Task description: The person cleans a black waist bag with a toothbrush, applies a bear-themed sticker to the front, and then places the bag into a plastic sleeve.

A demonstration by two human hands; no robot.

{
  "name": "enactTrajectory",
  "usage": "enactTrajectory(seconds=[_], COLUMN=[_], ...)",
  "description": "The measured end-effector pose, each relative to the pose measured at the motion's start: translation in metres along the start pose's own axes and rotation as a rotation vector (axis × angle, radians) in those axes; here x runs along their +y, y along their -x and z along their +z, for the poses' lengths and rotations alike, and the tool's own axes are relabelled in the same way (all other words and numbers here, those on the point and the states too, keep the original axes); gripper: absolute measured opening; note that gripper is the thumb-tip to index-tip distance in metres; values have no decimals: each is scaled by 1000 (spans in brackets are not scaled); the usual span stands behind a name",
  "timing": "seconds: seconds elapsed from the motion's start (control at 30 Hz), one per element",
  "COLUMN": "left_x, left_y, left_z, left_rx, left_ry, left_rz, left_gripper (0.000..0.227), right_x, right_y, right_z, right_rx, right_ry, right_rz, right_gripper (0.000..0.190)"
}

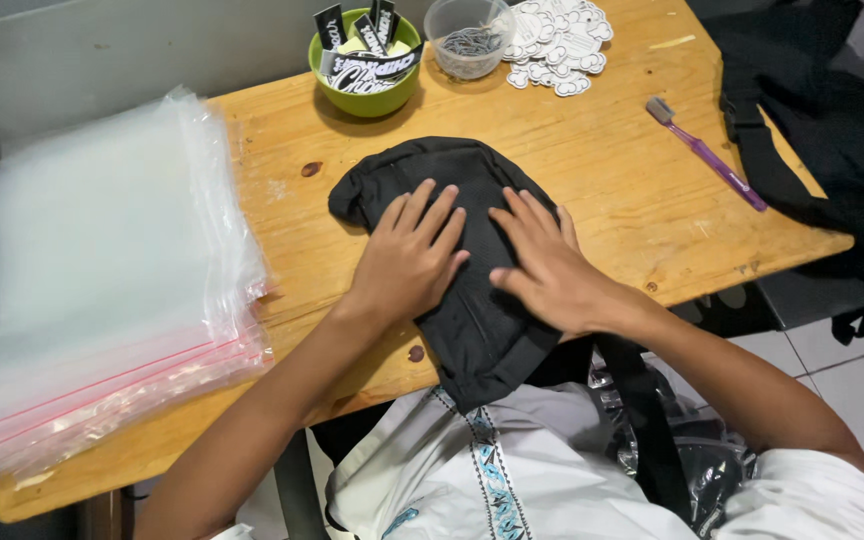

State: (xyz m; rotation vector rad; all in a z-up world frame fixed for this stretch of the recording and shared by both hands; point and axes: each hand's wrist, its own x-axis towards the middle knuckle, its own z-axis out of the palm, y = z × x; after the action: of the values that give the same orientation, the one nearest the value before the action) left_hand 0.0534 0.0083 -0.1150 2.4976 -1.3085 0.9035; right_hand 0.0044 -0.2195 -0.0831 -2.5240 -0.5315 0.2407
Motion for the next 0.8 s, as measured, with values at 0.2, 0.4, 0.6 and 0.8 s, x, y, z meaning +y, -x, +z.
enactTrajectory(seconds=[0.2,0.4,0.6,0.8], left_x=[-1,-1,-7,-5], left_y=[6,21,19,25], left_z=[-33,-42,-47,-47], left_rx=[113,-33,-248,-124], left_ry=[115,87,254,341], left_rz=[-82,-336,-357,-352], left_gripper=[35,64,56,47], right_x=[101,226,152,17], right_y=[6,14,5,-12], right_z=[-56,-67,-81,-72], right_rx=[840,633,622,369], right_ry=[274,800,515,63], right_rz=[-54,476,353,48], right_gripper=[17,33,18,23])
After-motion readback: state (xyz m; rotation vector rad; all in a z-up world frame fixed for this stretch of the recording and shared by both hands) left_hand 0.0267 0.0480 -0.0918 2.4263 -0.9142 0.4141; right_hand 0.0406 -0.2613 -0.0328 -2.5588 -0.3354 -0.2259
